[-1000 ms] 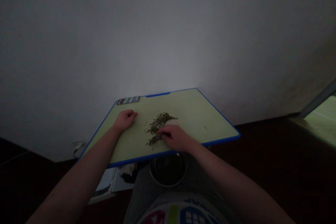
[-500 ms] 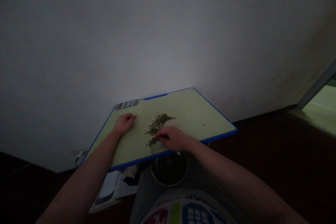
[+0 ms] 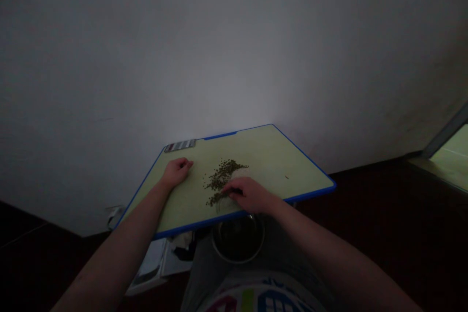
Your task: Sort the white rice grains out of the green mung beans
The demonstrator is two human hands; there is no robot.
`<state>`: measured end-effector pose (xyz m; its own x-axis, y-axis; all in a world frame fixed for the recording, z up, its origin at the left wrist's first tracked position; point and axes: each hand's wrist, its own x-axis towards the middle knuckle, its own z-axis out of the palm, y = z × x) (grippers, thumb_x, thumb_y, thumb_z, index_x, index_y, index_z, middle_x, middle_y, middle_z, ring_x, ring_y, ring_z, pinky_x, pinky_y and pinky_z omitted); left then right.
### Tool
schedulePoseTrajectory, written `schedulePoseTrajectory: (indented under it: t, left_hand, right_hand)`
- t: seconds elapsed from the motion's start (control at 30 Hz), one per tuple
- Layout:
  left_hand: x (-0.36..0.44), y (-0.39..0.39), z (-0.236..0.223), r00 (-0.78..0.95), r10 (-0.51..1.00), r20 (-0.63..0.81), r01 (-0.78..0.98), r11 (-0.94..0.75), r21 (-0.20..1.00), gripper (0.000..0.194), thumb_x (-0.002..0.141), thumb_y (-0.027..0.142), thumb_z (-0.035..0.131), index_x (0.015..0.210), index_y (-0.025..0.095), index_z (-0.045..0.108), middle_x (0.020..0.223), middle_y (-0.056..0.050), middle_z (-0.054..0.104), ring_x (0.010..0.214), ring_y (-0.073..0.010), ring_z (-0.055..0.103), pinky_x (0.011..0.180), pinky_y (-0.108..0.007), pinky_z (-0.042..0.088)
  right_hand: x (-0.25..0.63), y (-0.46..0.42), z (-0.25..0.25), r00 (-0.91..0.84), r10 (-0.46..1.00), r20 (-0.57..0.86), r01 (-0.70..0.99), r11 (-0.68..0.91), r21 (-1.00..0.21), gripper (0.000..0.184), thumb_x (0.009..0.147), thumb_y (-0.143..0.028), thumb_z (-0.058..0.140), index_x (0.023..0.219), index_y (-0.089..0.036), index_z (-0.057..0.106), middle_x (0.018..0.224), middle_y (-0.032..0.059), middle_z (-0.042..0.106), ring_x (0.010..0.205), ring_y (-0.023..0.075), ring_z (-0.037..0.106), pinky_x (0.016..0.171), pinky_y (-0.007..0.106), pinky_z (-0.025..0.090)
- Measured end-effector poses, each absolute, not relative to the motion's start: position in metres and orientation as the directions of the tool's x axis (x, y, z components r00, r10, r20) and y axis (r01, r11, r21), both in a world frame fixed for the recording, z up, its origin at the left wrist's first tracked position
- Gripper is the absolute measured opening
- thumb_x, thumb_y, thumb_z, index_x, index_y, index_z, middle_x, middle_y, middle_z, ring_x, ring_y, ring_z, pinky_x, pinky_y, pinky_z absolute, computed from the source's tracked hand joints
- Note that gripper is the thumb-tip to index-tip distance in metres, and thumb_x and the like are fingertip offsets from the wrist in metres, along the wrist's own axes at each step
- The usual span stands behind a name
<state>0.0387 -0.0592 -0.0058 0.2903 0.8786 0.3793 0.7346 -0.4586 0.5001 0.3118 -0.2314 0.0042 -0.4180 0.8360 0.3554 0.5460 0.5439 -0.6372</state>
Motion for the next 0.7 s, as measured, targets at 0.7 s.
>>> schedulePoseTrajectory:
  t: [0.7]
  left_hand:
    - [0.036, -0.052, -0.011, 0.31, 0.867, 0.389, 0.725, -0.481, 0.493, 0.037, 0.079, 0.046, 0.047, 0.056, 0.017, 0.048, 0.051, 0.002, 0.043, 0.051, -0.0108, 0.039, 0.051, -0.025, 0.028]
  right_hand:
    - [0.31, -0.219, -0.004, -0.352, 0.835, 0.423, 0.606, 0.548, -0.576, 0.027, 0.08, -0.01, 0.052, 0.101, -0.017, 0.067, 0.095, 0.0071, 0.07, 0.088, 0.0197, 0.063, 0.08, 0.033, 0.047]
